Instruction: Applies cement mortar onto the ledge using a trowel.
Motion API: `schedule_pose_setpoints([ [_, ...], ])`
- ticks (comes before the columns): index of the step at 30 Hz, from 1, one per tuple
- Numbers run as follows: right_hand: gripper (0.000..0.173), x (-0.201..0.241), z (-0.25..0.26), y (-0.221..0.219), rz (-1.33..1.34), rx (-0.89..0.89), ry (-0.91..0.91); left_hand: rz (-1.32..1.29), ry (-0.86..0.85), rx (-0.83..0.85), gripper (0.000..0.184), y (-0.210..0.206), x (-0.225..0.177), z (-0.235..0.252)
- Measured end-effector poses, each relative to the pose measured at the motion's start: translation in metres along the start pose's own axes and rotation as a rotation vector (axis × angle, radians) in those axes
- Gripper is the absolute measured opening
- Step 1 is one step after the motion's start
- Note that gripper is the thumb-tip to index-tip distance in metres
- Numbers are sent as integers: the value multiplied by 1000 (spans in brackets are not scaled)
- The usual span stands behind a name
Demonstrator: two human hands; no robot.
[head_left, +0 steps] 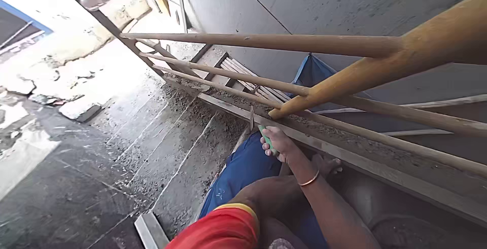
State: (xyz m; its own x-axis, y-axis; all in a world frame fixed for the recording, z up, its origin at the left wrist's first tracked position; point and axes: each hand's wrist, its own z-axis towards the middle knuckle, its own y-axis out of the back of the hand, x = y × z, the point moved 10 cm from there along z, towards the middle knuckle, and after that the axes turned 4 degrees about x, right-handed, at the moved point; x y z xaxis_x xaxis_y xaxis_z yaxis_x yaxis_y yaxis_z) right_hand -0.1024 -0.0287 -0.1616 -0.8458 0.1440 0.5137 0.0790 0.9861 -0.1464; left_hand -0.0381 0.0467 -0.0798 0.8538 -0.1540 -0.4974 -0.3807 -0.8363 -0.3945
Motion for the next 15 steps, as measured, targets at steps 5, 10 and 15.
schedule_pose_setpoints([
  [5,32,-30,-148,33,-126,36,285,-182,-321,248,27,-71,109,146],
  [10,39,-121,-333,131,-151,-646,724,-50,-331,240,25,-71,108,138],
  [15,44,-280,-489,210,-265,-1361,-49,-196,-322,209,26,-75,108,140],
])
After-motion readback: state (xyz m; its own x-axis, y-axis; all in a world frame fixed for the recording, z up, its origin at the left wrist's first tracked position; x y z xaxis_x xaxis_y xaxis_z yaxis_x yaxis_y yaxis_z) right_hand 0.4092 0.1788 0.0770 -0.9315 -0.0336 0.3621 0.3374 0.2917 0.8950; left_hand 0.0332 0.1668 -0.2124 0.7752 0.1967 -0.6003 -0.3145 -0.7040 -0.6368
